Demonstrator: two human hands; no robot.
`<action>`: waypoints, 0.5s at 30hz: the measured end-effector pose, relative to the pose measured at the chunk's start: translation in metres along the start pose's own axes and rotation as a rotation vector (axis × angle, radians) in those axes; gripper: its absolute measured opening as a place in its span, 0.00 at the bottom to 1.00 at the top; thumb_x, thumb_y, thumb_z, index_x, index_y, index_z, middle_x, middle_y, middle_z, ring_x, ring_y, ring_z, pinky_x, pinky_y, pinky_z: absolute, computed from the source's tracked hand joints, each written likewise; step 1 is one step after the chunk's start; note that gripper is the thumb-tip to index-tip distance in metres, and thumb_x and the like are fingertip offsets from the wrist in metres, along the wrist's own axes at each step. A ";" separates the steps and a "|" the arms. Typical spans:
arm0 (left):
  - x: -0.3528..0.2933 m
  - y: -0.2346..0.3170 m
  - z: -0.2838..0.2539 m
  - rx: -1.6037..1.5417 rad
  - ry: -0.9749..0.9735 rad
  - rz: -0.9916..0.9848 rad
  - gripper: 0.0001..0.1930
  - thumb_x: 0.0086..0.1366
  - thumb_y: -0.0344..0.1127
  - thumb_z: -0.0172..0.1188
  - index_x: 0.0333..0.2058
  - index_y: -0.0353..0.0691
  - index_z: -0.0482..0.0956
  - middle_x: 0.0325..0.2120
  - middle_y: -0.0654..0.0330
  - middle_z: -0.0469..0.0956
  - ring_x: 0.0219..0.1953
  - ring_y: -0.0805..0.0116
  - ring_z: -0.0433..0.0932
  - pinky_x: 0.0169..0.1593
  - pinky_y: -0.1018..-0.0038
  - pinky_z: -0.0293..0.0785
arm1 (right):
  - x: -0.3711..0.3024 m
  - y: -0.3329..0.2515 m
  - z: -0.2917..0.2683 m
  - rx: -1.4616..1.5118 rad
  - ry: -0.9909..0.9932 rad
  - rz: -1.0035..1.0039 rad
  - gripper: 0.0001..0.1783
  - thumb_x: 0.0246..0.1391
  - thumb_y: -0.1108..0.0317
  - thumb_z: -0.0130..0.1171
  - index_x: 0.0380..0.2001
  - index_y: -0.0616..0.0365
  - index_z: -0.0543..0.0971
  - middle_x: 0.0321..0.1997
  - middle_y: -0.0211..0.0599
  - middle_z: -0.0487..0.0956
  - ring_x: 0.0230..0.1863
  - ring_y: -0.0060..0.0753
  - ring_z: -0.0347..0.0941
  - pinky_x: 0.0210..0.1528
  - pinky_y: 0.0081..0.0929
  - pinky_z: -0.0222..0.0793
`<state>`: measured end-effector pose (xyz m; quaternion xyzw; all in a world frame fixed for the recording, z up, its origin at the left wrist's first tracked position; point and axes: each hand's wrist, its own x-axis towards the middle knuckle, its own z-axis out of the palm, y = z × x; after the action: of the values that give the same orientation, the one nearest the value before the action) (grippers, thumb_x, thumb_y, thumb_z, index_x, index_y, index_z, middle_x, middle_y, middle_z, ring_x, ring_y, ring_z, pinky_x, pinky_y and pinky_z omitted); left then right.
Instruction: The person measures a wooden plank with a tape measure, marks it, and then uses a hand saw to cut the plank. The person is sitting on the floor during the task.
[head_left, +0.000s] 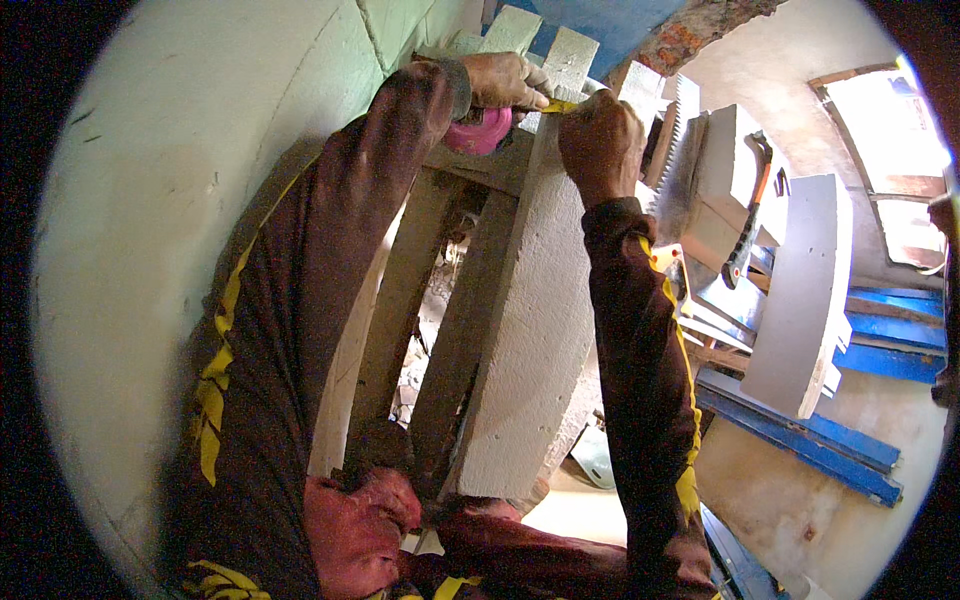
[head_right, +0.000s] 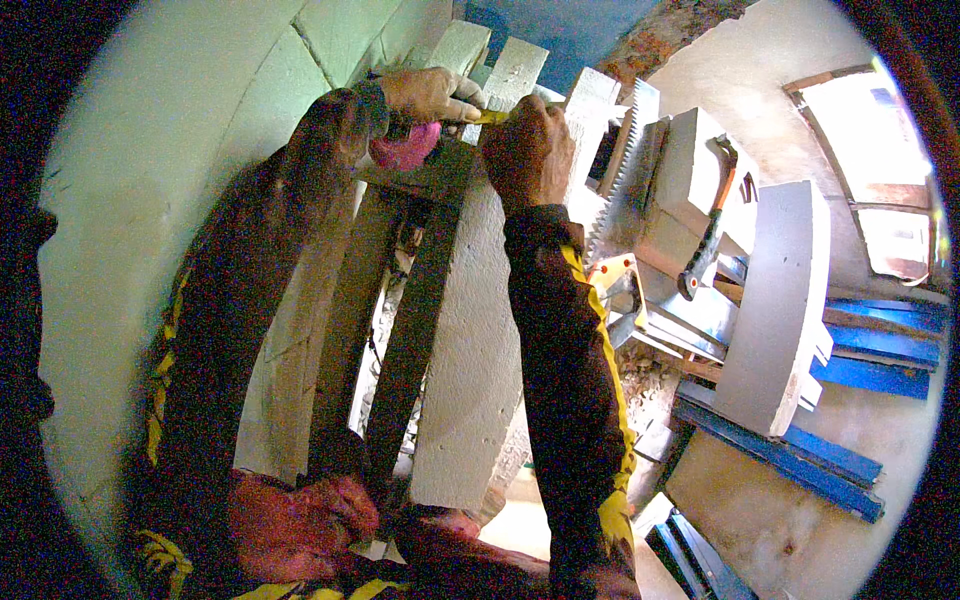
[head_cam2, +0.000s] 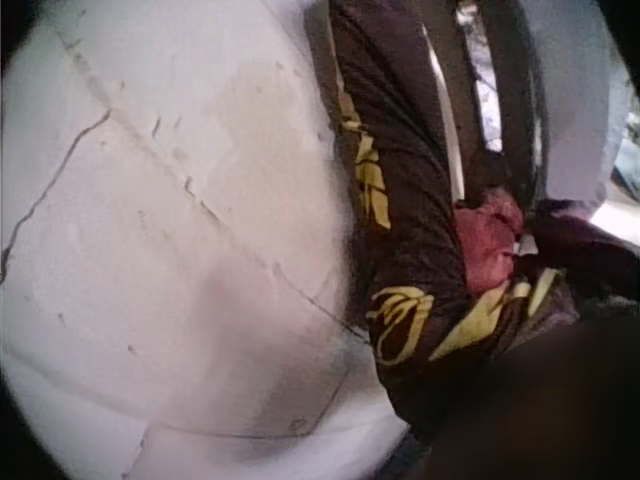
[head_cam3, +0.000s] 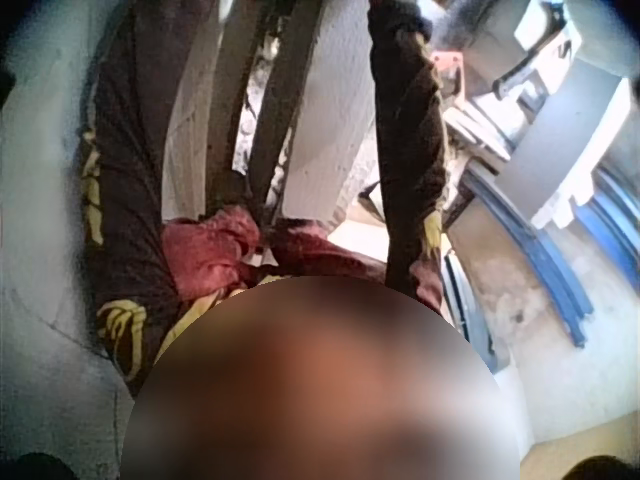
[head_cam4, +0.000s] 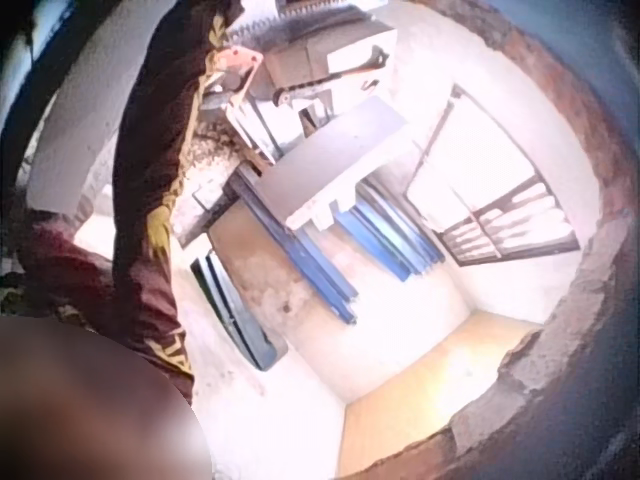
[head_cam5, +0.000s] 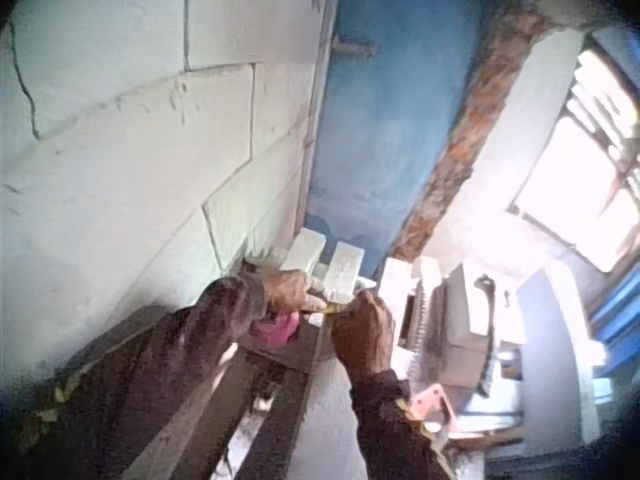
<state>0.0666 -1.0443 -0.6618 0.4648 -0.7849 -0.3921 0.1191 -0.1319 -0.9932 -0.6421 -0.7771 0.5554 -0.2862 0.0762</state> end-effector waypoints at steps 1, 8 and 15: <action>-0.001 -0.001 0.003 -0.023 -0.011 -0.011 0.19 0.65 0.45 0.61 0.47 0.35 0.80 0.33 0.64 0.81 0.36 0.73 0.77 0.43 0.72 0.73 | -0.003 -0.001 0.000 0.032 0.069 -0.039 0.08 0.47 0.68 0.58 0.23 0.63 0.76 0.27 0.55 0.78 0.33 0.59 0.76 0.38 0.49 0.71; -0.018 -0.004 0.030 -0.164 0.017 0.001 0.18 0.63 0.43 0.63 0.48 0.40 0.81 0.32 0.61 0.83 0.34 0.72 0.79 0.41 0.72 0.74 | -0.032 -0.004 -0.002 0.070 0.050 -0.017 0.08 0.47 0.68 0.59 0.24 0.62 0.76 0.27 0.54 0.78 0.33 0.59 0.76 0.38 0.50 0.70; -0.042 0.009 0.054 -0.077 -0.018 -0.011 0.20 0.63 0.46 0.61 0.47 0.37 0.80 0.36 0.55 0.83 0.39 0.66 0.80 0.46 0.69 0.74 | -0.059 -0.011 -0.012 0.010 -0.028 0.042 0.09 0.49 0.67 0.58 0.26 0.63 0.77 0.29 0.57 0.79 0.35 0.61 0.77 0.40 0.51 0.71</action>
<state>0.0533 -0.9802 -0.6836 0.4605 -0.7678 -0.4268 0.1278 -0.1422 -0.9327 -0.6485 -0.7688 0.5689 -0.2766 0.0940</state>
